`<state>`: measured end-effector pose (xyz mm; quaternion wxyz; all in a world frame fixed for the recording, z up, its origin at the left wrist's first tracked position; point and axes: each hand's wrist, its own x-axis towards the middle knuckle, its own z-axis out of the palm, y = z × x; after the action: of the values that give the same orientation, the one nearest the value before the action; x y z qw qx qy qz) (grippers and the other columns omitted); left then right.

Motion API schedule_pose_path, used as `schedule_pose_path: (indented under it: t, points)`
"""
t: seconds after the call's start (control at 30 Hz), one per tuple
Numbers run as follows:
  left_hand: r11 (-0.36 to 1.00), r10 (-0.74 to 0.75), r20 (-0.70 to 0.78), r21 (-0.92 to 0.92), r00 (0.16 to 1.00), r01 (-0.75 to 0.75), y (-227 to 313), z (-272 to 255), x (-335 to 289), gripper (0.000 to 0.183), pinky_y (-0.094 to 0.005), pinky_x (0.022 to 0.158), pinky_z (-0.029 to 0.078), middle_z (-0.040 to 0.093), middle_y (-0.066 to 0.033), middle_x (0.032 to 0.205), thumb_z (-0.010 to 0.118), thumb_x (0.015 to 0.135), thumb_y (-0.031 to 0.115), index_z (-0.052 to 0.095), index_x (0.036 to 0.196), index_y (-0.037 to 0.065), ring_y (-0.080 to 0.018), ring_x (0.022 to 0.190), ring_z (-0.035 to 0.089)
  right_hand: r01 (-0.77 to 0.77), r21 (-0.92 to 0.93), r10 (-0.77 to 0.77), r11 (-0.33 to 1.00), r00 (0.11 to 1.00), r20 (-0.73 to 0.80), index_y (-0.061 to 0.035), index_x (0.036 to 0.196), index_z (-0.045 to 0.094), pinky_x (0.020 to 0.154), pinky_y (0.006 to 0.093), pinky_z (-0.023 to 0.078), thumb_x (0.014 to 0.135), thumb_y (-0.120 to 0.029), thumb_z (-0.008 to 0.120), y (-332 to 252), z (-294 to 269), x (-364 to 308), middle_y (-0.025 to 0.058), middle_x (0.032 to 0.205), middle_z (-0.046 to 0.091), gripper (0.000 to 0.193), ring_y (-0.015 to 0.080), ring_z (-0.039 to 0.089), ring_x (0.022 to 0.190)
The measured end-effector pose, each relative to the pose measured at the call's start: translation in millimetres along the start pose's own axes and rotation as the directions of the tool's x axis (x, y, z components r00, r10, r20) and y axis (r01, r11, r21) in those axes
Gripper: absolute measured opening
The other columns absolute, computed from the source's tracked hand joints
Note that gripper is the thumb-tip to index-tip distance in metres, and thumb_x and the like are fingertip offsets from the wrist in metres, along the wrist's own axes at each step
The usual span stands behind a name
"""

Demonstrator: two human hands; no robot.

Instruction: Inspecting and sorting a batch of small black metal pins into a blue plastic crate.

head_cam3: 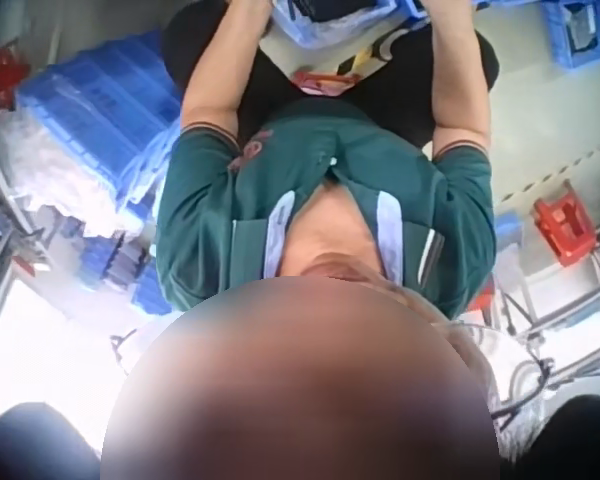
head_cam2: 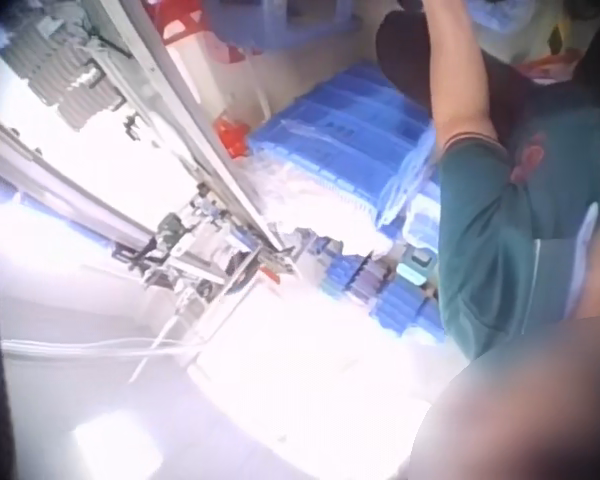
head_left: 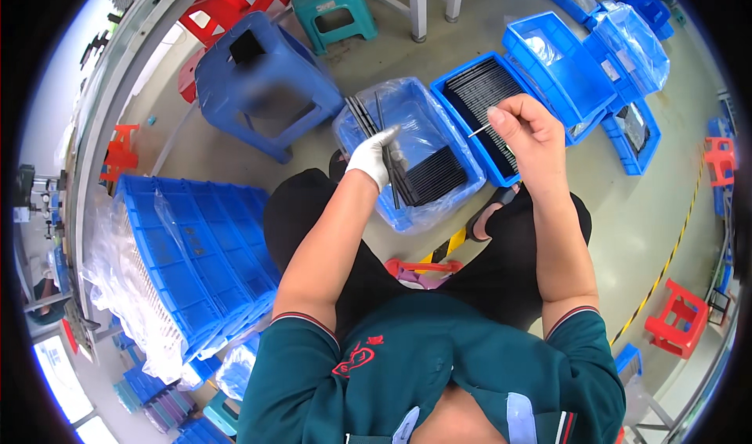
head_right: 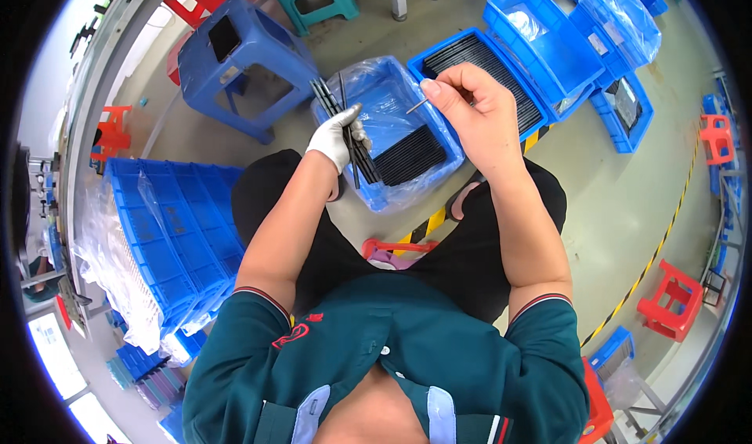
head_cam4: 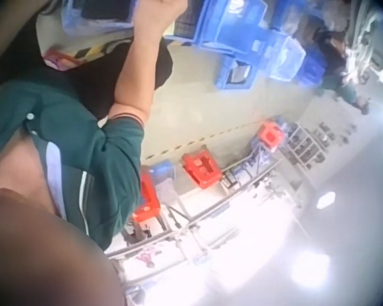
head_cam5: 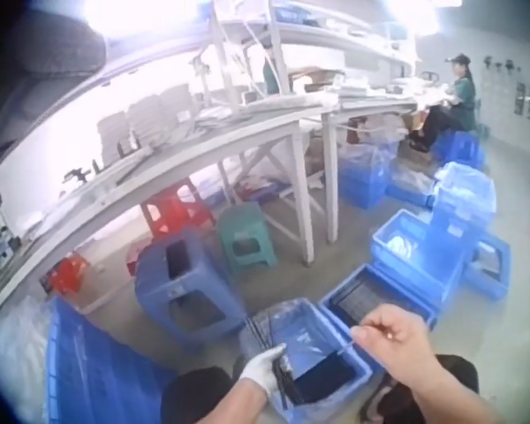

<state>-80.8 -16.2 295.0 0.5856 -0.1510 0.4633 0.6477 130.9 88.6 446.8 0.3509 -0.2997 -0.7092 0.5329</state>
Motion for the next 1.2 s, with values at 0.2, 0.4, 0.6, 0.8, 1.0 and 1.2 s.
schedule_pose_path:
  t: [0.2,0.4,0.6,0.8,1.0,1.2]
  points:
    - [0.914,-0.31,-0.13,0.233,0.942,0.333,-28,-47,64,0.019,-0.0469,0.066,0.051,0.061,-0.0082,0.075,0.062,0.089,0.025,0.06,0.084,0.007,-0.0268,0.068,0.061,0.002,0.085,0.003,0.996,0.999,-0.054,-0.0017,0.083,0.065,0.061,0.0183,0.04,0.088,-0.019,0.07,3,-22,2,-0.0042,0.071,0.057,0.018,0.003,0.048,0.067]
    - [0.799,-0.363,-0.106,0.476,0.926,0.368,-61,-72,119,0.01,-0.0446,0.065,0.049,0.063,-0.0062,0.079,0.056,0.092,0.018,0.061,0.092,0.009,-0.0254,0.073,0.062,0.065,0.169,-0.037,0.983,0.986,-0.16,-0.0007,0.084,0.064,0.06,0.0168,0.038,0.086,-0.011,0.071,2,-46,-2,-0.0044,0.072,0.057,0.012,0.0023,0.048,0.067]
    - [0.566,-0.321,-0.271,0.713,0.907,0.414,-73,-86,184,0.008,-0.0411,0.05,0.047,0.061,-0.0068,0.069,0.065,0.085,0.014,0.061,0.087,0.007,-0.0226,0.056,0.06,0.044,0.035,-0.038,0.998,0.986,-0.162,0.0009,0.083,0.059,0.065,0.0212,0.039,0.081,0.001,0.065,1,-57,-9,0.0023,0.082,0.055,0.007,0.0087,0.049,0.074]
    - [0.054,-0.125,-0.242,0.967,0.962,0.25,-90,-101,263,0.014,-0.042,0.048,0.047,0.059,-0.0098,0.062,0.069,0.08,0.015,0.063,0.076,0.003,-0.0239,0.051,0.057,0.09,-0.173,-0.123,0.981,0.974,-0.192,0.0005,0.08,0.056,0.064,0.0292,0.037,0.072,-0.006,0.063,7,-61,-4,0.0069,0.074,0.052,0.013,0.0177,0.049,0.07]
    - [-0.438,0.066,-0.213,0.872,0.975,0.22,-104,-91,287,0.033,-0.0392,0.079,0.054,0.069,-0.017,0.102,0.065,0.078,0.024,0.069,0.107,0.01,-0.0294,0.092,0.068,0.063,-0.212,-0.112,0.975,0.967,-0.228,-0.005,0.073,0.053,0.059,0.0315,0.033,0.075,-0.022,0.069,23,-55,-3,0.0043,0.069,0.048,0.023,0.0181,0.044,0.065]
    - [-0.41,0.094,-0.25,0.872,0.964,0.267,-102,-35,262,0.034,-0.044,0.094,0.048,0.062,-0.0126,0.123,0.047,0.088,0.021,0.064,0.117,0.017,-0.0335,0.116,0.058,0.071,-0.229,-0.096,0.971,0.99,-0.1,-0.0088,0.076,0.055,0.058,0.0306,0.032,0.081,-0.035,0.074,27,-64,1,0.0022,0.072,0.048,0.033,0.0164,0.042,0.066]
